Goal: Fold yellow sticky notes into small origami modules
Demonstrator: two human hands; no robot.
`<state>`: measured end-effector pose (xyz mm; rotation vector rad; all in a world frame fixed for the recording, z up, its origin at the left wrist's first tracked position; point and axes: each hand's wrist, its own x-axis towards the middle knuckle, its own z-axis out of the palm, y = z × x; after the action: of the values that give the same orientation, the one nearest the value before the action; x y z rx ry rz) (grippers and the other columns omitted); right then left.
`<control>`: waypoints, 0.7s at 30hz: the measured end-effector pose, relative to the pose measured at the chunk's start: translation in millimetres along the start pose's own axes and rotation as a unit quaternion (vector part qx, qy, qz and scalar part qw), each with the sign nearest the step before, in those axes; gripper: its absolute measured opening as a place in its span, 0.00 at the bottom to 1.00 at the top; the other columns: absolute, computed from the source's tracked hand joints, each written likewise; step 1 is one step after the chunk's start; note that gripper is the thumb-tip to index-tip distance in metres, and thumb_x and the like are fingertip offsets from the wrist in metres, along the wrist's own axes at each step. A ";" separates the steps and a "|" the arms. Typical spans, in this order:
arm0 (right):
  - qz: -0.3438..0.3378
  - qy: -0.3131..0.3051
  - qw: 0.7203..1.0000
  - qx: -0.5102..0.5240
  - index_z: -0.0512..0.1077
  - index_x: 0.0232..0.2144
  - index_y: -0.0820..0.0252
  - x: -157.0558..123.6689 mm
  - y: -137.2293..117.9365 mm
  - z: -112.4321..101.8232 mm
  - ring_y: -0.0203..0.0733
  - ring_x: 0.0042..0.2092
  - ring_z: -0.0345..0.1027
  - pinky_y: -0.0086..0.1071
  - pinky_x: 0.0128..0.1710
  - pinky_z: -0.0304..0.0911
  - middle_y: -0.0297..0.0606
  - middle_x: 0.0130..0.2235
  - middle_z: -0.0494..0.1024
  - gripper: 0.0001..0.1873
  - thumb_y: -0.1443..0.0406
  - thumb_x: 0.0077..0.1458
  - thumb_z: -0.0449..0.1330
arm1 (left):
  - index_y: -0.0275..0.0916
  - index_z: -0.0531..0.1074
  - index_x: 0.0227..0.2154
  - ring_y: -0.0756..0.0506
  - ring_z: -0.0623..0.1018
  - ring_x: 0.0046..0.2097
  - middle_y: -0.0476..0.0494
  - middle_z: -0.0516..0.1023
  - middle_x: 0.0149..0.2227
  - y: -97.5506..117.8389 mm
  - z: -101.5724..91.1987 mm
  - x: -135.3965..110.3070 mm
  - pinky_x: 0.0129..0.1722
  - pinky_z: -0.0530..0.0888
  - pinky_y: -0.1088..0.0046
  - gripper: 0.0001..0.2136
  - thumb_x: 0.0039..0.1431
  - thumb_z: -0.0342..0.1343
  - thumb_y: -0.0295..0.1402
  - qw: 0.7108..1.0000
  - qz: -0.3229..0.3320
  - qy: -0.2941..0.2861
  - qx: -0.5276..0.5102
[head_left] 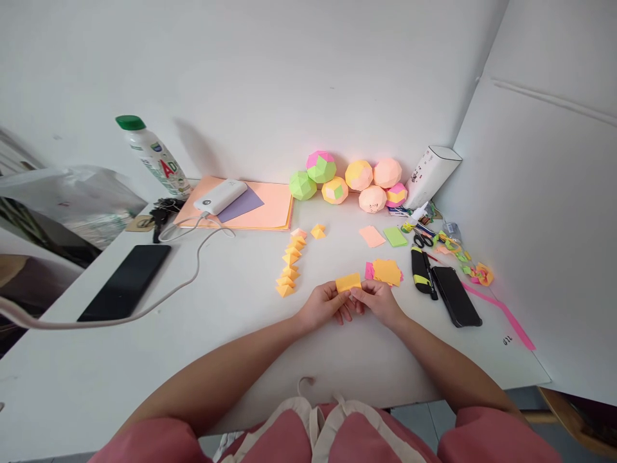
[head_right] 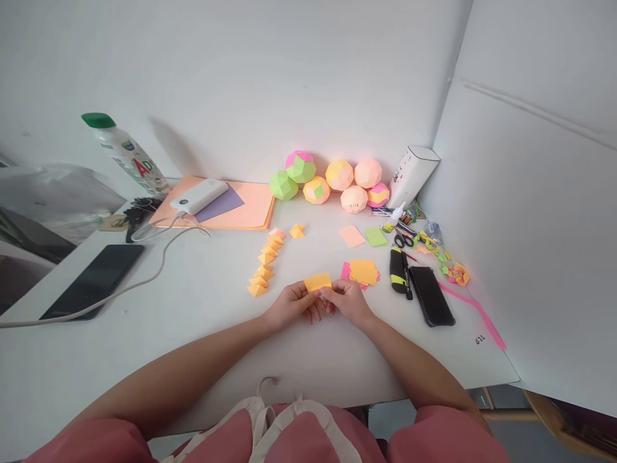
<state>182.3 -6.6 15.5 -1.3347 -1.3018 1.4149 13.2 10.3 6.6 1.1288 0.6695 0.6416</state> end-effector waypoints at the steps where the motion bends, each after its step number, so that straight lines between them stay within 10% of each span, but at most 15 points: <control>1: 0.000 -0.001 1.000 -0.001 0.67 0.20 0.62 -0.2 -0.1 -0.1 0.32 0.19 0.62 0.27 0.20 0.60 0.30 0.17 0.69 0.15 0.56 0.47 0.62 | 0.35 0.64 0.32 0.49 0.76 0.25 0.42 0.77 0.29 1.0 0.8 -0.6 0.20 0.71 0.76 0.17 0.55 0.51 0.47 1.000 0.002 -0.001 0.006; 21: 0.028 -0.050 0.997 -0.053 0.68 0.29 0.62 -0.4 3.2 -3.6 0.33 0.22 0.64 0.28 0.22 0.61 0.29 0.20 0.70 0.04 0.67 0.46 0.58 | 0.37 0.62 0.30 0.52 0.72 0.21 0.47 0.75 0.25 2.8 5.1 -4.0 0.20 0.69 0.77 0.12 0.57 0.50 0.42 0.998 0.008 -0.002 0.061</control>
<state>186.2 -6.9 12.7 -1.3947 -1.4340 1.4852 14.1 5.1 11.3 1.2499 0.7040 0.6189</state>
